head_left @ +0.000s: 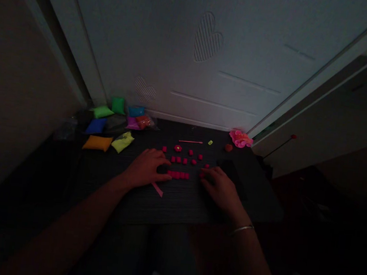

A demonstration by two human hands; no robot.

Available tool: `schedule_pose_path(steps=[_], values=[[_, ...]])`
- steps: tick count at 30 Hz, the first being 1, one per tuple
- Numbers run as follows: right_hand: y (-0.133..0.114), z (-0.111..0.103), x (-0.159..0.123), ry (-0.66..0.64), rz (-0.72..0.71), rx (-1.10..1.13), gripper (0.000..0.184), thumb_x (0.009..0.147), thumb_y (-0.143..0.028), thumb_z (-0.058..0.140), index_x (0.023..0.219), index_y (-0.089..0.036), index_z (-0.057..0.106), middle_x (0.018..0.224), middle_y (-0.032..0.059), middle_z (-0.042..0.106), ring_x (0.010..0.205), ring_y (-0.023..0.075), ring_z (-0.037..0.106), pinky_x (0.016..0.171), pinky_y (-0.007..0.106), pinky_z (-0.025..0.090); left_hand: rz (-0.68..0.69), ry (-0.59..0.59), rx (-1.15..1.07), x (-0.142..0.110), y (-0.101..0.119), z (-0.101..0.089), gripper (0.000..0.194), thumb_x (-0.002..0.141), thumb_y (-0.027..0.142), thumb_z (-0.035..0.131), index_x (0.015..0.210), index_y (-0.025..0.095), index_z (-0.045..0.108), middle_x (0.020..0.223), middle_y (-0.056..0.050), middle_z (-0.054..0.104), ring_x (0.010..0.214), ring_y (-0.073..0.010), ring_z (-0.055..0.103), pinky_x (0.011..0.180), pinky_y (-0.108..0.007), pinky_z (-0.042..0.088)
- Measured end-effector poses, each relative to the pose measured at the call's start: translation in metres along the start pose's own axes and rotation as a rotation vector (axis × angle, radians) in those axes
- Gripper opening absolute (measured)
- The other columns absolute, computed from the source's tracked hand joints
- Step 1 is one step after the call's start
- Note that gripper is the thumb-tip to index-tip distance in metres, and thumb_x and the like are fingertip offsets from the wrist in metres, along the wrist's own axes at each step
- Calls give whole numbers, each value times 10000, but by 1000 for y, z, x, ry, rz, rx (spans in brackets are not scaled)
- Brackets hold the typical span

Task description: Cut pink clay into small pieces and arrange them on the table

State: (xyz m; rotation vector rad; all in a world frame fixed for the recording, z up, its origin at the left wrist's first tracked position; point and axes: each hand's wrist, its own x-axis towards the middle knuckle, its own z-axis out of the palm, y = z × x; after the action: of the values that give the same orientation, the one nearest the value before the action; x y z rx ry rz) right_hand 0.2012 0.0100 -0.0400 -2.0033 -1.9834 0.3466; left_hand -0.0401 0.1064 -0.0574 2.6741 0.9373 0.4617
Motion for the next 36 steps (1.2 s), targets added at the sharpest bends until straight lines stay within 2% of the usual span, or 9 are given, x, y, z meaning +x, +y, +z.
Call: schedule_pose_path(steps=[2, 6, 13, 16, 24, 28, 30, 33, 36], values=[[5, 1, 2, -46, 10, -8, 275, 794, -273, 511, 1060, -232, 566, 1008, 33, 553, 923, 167, 543, 784, 283, 418, 12, -18, 13, 0, -1, -1, 379, 699, 508, 568, 954, 232, 619, 929, -30, 582, 893, -213, 499, 766, -351, 344], [3, 5, 6, -37, 20, 21, 206, 809, -258, 491, 987, -222, 588, 986, 26, 567, 895, 151, 555, 778, 271, 414, 18, -31, 6, -1, -1, -1, 325, 698, 441, 590, 951, 240, 621, 937, -21, 580, 900, -205, 497, 771, -342, 340], [-6, 12, 9, -40, -94, 117, 219, 810, -200, 468, 994, -236, 582, 991, 17, 574, 1037, 164, 497, 847, 281, 395, 29, -43, -13, 0, 1, 3, 273, 724, 403, 566, 935, 242, 625, 910, -21, 575, 891, -203, 492, 756, -338, 342], [-7, 15, 10, -47, -131, 155, 236, 794, -162, 469, 993, -232, 575, 988, 9, 578, 983, 152, 518, 839, 282, 399, 21, -37, -16, 0, 1, 3, 258, 730, 395, 561, 925, 240, 626, 911, -24, 573, 888, -203, 489, 768, -343, 341], [-12, 19, 10, -45, -122, 217, 261, 780, -165, 487, 1022, -226, 564, 987, 12, 584, 886, 135, 537, 780, 273, 415, 23, -44, -15, -1, 2, 3, 249, 744, 389, 550, 926, 237, 626, 899, -28, 570, 873, -197, 492, 764, -333, 354], [-10, 16, 9, -42, -136, 236, 279, 774, -181, 508, 1045, -228, 555, 998, 13, 572, 853, 131, 539, 756, 267, 424, 20, -50, -39, -1, -1, 3, 350, 726, 455, 562, 998, 240, 614, 923, -31, 575, 886, -202, 493, 780, -342, 360], [-8, 10, 12, -15, -129, 218, 301, 784, -197, 503, 1081, -233, 538, 1016, 20, 559, 822, 129, 543, 732, 263, 431, 0, -12, -58, 1, -6, 2, 416, 733, 492, 541, 1059, 236, 590, 956, -39, 572, 898, -205, 493, 795, -349, 365], [-5, 1, 23, 33, -101, 90, 285, 818, -222, 469, 1091, -246, 544, 1037, 29, 543, 874, 144, 542, 749, 269, 427, -102, 98, -53, 5, -14, -1, 388, 806, 449, 453, 1102, 225, 567, 995, -54, 554, 912, -201, 491, 807, -348, 376], [-7, -4, 40, -10, -110, -110, 295, 833, -256, 462, 1116, -274, 541, 1042, 35, 539, 937, 173, 531, 741, 274, 427, -213, 133, 26, 12, -22, -3, 348, 838, 366, 416, 1113, 212, 563, 1000, -66, 548, 904, -206, 493, 798, -347, 386]])
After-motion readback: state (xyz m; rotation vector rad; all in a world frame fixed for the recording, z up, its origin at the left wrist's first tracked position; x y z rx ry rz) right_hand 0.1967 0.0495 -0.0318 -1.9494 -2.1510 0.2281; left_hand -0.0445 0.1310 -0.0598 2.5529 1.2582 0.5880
